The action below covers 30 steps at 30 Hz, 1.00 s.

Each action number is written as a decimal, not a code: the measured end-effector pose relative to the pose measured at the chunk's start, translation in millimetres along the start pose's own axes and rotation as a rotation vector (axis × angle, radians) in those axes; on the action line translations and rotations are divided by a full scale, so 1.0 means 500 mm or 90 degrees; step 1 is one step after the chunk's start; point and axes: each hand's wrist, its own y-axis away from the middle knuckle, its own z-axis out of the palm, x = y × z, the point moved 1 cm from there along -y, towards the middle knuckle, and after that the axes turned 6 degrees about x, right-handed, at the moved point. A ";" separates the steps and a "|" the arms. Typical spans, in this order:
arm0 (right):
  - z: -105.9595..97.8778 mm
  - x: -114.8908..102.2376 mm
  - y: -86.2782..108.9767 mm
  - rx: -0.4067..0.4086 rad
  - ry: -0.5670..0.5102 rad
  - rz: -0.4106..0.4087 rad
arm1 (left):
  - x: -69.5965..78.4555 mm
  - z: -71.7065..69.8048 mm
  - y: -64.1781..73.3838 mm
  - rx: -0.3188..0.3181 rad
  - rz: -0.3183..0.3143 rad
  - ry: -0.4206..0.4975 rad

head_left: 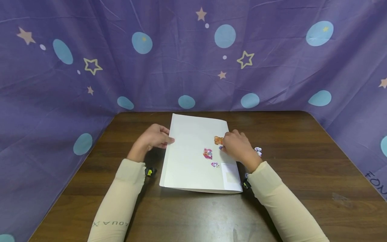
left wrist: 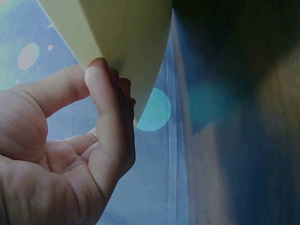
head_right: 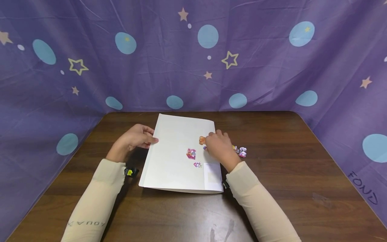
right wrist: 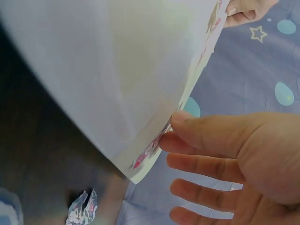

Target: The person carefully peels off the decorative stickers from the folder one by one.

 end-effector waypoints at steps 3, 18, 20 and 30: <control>-0.001 -0.004 -0.001 -0.006 0.009 0.005 | 0.002 0.000 0.000 0.000 0.001 0.000; 0.000 -0.010 -0.003 -0.017 0.022 0.004 | -0.002 0.001 -0.004 0.000 -0.002 -0.007; -0.002 -0.008 -0.002 -0.022 0.012 0.004 | -0.002 0.000 -0.003 -0.001 -0.002 -0.006; -0.011 0.008 0.001 -0.059 -0.034 0.013 | -0.003 -0.001 -0.004 -0.002 -0.004 -0.005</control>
